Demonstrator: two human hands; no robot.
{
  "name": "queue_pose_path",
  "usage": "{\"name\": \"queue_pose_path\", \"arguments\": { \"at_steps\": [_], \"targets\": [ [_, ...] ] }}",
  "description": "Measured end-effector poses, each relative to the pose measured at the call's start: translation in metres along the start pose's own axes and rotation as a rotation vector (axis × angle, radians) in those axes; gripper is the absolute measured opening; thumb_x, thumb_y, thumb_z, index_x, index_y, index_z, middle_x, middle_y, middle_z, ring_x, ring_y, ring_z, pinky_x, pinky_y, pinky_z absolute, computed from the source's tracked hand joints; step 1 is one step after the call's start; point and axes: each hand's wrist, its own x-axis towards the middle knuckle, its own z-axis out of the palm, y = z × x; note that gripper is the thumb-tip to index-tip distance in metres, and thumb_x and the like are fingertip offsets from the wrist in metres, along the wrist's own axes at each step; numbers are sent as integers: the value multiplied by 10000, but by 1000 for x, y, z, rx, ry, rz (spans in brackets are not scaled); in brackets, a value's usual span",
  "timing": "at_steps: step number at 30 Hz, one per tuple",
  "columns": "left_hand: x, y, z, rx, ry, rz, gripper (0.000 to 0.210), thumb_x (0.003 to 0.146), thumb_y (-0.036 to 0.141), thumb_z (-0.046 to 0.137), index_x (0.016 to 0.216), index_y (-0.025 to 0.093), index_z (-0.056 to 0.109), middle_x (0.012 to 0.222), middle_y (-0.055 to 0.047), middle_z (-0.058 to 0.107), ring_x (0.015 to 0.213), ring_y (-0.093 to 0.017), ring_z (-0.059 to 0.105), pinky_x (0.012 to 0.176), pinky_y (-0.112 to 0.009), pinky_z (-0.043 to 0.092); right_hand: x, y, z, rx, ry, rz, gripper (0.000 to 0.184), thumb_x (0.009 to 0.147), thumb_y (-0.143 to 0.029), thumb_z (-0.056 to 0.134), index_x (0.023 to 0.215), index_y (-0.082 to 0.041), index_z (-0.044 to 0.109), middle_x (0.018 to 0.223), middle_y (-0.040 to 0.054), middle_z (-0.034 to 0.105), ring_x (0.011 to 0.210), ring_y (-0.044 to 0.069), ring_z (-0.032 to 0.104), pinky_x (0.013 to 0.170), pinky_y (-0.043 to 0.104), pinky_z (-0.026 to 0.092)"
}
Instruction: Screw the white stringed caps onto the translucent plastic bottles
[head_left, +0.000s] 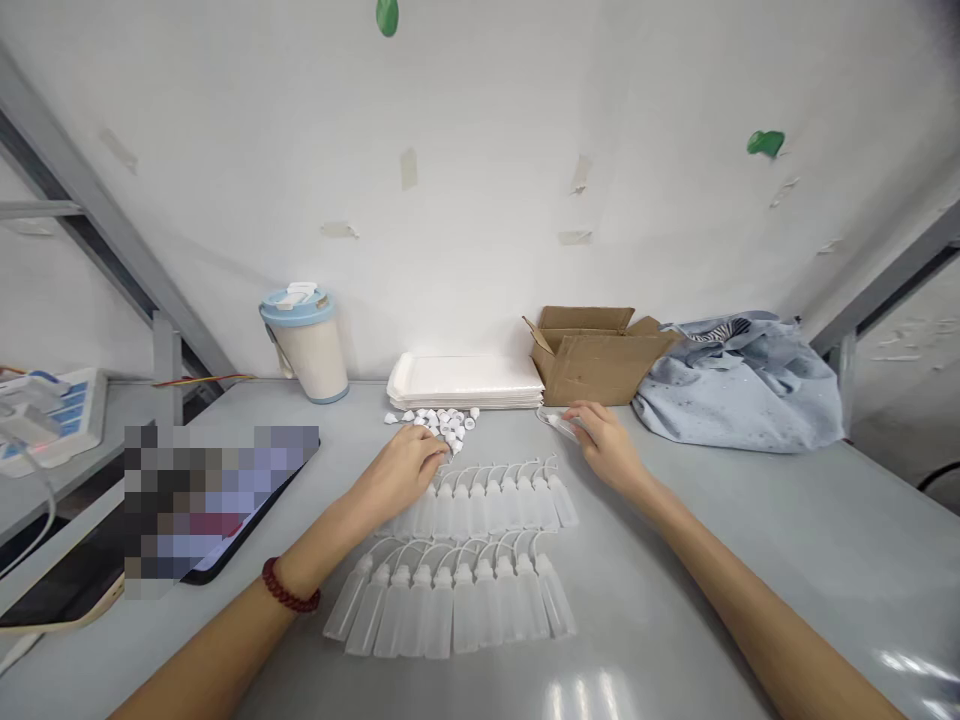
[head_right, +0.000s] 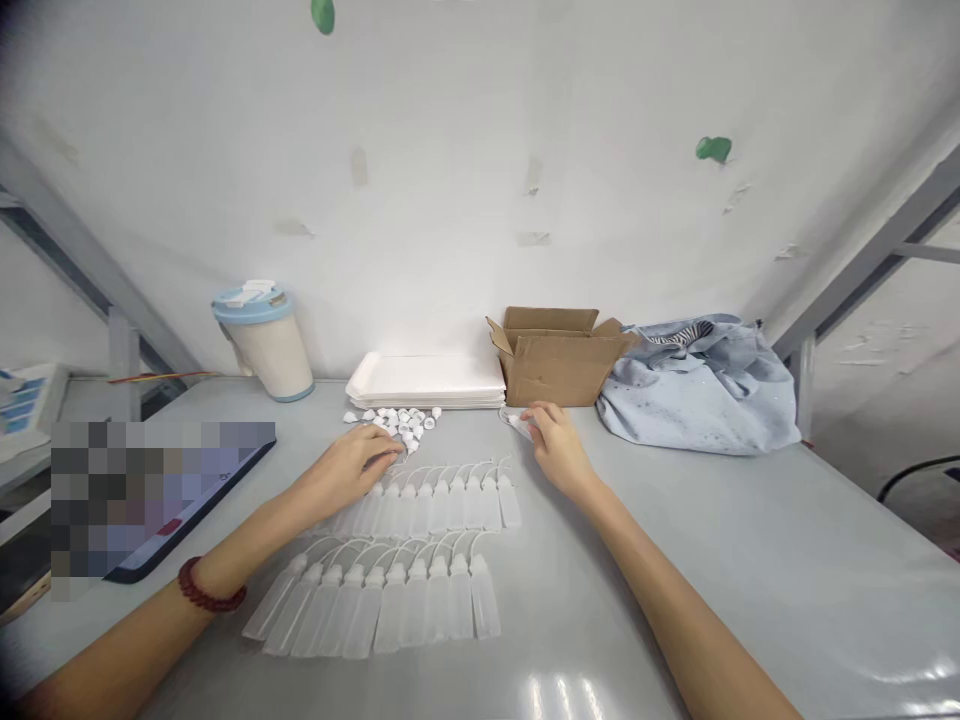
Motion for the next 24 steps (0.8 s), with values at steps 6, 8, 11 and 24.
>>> {"name": "queue_pose_path", "arguments": {
  "at_steps": [6,8,11,24],
  "targets": [
    [0,0,3,-13,-10,-7,311,898,219,391,982,172,687,948,-101,596,946,-241,521,843,-363,434,-4,-16,-20,-33,-22,-59,144,842,-208,465,917,-187,587,948,111,586,897,260,544,799,402,433],
    [-1,1,3,-20,-5,-9,318,900,223,382,953,175,692,927,-99,593,928,-239,524,832,-363,436,-6,-19,-24,-69,-93,-62,150,840,-192,476,927,-184,597,937,102,581,885,249,546,789,383,444],
    [-1,2,1,-23,-2,-10,325,899,230,376,913,174,696,885,-93,597,902,-239,531,813,-364,438,-7,-15,-21,-142,-202,-25,165,828,-155,484,912,-173,625,984,112,580,909,251,550,795,369,456],
    [0,10,-11,-305,149,-204,169,773,282,507,797,181,640,806,-20,646,751,-176,591,729,-291,469,-4,-16,-24,-164,-237,78,216,841,-186,442,955,-147,621,1060,160,595,989,283,550,815,391,430]
  ]
}}
